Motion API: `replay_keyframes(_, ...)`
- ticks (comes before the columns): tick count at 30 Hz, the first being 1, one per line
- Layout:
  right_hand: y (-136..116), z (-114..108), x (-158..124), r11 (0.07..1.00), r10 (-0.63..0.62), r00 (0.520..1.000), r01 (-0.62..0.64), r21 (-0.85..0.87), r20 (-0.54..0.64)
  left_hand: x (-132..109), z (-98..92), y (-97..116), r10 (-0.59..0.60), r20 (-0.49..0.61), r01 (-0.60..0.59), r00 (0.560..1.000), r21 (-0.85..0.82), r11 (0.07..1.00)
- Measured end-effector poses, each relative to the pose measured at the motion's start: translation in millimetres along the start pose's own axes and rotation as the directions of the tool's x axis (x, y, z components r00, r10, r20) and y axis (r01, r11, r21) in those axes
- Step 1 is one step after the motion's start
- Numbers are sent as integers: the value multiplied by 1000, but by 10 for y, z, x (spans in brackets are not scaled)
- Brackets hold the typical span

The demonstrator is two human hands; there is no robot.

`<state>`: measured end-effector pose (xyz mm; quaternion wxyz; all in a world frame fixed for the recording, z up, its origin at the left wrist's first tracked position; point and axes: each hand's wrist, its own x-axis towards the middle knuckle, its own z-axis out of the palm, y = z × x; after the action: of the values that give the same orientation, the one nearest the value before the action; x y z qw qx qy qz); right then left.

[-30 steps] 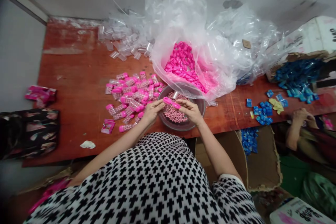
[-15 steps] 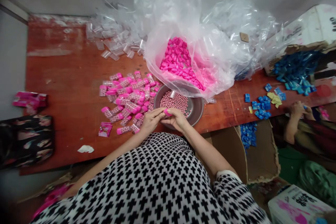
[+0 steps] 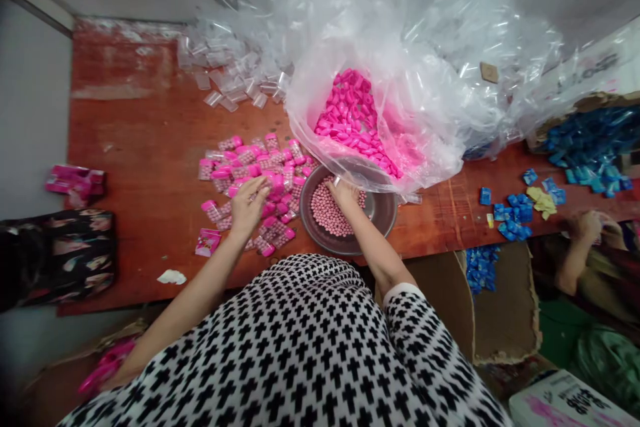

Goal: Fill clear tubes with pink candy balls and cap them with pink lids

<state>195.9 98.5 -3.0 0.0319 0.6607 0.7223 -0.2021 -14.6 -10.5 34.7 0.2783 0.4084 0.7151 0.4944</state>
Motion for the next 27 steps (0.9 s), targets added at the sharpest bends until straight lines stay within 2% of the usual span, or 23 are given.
replay_keyframes(3,-61,110,98,988,-54,997,62,-145,55,-100,17,-43,-26,35,26,999,20,999)
replay_keyframes(6,-11,85,107,971,-95,989,116,-207,111,-263,157,10,-49,143,45,989,32,998)
replay_keyframes(9,220,-69,21,948,-181,977,205,-245,115,-387,307,86,-37,254,33,966,20,999)
replay_keyframes(11,438,-185,-76,919,-197,967,239,-313,159,-438,381,127,-25,307,25,951,4,1000)
replay_keyframes(14,718,-260,-229,896,-112,969,195,-400,222,-487,451,171,-5,353,15,935,-26,1000)
replay_keyframes(16,800,-218,-300,895,-87,972,171,-412,216,-511,471,191,13,373,3,928,-43,999)
replay_keyframes(20,662,13,-339,903,-172,955,251,-349,243,-546,451,202,32,391,-18,920,-40,999)
replay_keyframes(24,332,264,-321,897,-338,894,401,-184,294,-566,375,167,21,356,-20,934,-5,1000)
replay_keyframes(27,199,370,-311,891,-417,862,451,-59,288,-572,311,129,20,328,-27,944,18,999)
